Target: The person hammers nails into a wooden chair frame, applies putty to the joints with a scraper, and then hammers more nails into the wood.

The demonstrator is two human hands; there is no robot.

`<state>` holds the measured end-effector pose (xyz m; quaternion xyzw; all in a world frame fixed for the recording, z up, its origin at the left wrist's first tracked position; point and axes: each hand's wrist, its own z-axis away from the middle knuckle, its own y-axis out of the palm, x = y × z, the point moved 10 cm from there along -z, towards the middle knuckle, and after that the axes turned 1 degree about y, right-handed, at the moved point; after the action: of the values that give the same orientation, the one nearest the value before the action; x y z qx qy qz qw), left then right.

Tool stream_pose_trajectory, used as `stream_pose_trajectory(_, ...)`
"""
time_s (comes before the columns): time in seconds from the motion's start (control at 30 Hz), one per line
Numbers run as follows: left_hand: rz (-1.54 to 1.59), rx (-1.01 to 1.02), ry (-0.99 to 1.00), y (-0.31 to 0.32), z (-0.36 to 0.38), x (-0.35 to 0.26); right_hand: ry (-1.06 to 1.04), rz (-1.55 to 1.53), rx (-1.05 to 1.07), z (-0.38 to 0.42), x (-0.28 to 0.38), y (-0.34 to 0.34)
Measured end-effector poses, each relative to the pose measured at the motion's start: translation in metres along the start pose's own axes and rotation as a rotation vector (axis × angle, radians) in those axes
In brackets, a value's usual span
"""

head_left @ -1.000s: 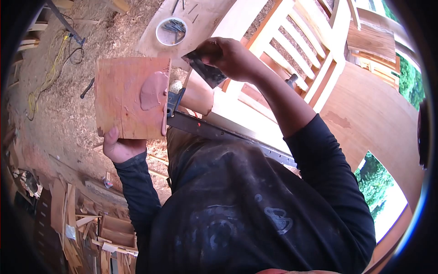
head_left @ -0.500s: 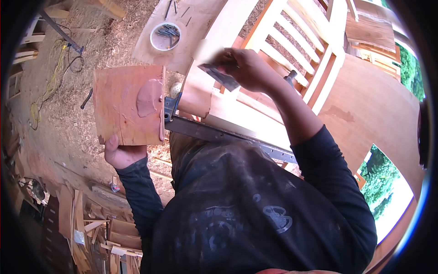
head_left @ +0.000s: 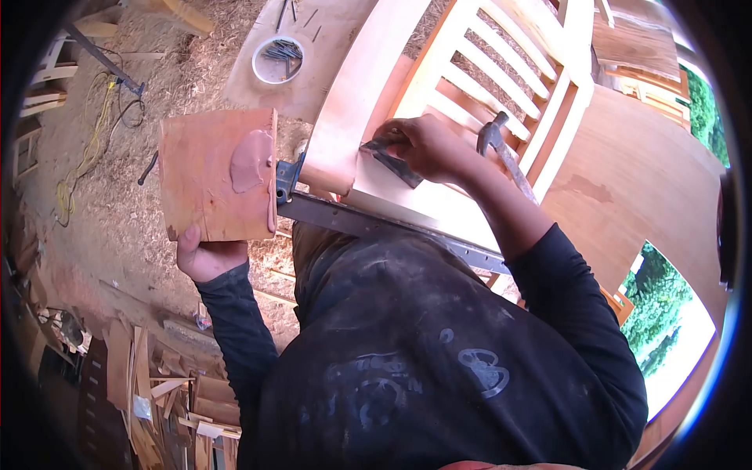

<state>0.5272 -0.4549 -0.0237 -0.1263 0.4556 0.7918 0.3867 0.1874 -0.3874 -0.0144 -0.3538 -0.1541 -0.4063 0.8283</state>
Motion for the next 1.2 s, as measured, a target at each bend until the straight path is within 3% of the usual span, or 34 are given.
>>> stream_pose_trajectory(0.07,0.007,0.029,-0.011,0.0,0.0,0.001,0.056,-0.03,0.039,0.01,0.007,0.001)
stream_pose_trajectory(0.13,0.006,0.041,-0.009,-0.001,0.001,0.001,-0.077,0.076,0.037,0.02,0.024,0.007)
stream_pose_trajectory(0.27,-0.02,0.007,0.007,0.003,0.002,-0.003,-0.046,-0.03,0.112,0.028,0.013,0.012)
stream_pose_trajectory(0.37,-0.031,0.001,-0.009,0.002,0.001,-0.005,-0.114,0.0,0.032,0.039,0.02,0.006)
stream_pose_trajectory(0.47,-0.049,0.008,-0.03,-0.001,0.0,-0.005,-0.045,0.023,0.03,0.042,0.026,0.005)
stream_pose_trajectory(0.6,-0.067,0.035,-0.034,0.003,-0.001,-0.003,-0.141,0.05,0.038,0.059,0.043,0.008)
stream_pose_trajectory(0.63,-0.068,0.037,-0.045,0.004,0.001,-0.003,-0.263,-0.089,0.107,0.065,0.048,0.02)
stream_pose_trajectory(0.83,-0.05,0.09,-0.076,0.013,0.002,-0.003,-0.236,0.1,-0.185,0.054,0.026,-0.004)
stream_pose_trajectory(0.97,-0.053,0.151,-0.068,0.028,0.007,-0.006,-0.353,0.215,-0.062,0.069,0.04,0.013)
stream_pose_trajectory(1.07,-0.049,0.197,-0.047,0.031,-0.003,-0.01,-0.394,0.143,-0.165,0.083,0.033,-0.006)
stream_pose_trajectory(1.13,-0.025,0.267,-0.108,0.036,0.0,-0.007,-0.185,-0.138,-0.361,0.111,-0.002,-0.056)
stream_pose_trajectory(1.2,-0.017,0.339,-0.186,0.047,-0.004,0.001,-0.303,-0.476,-0.602,0.147,-0.069,-0.09)
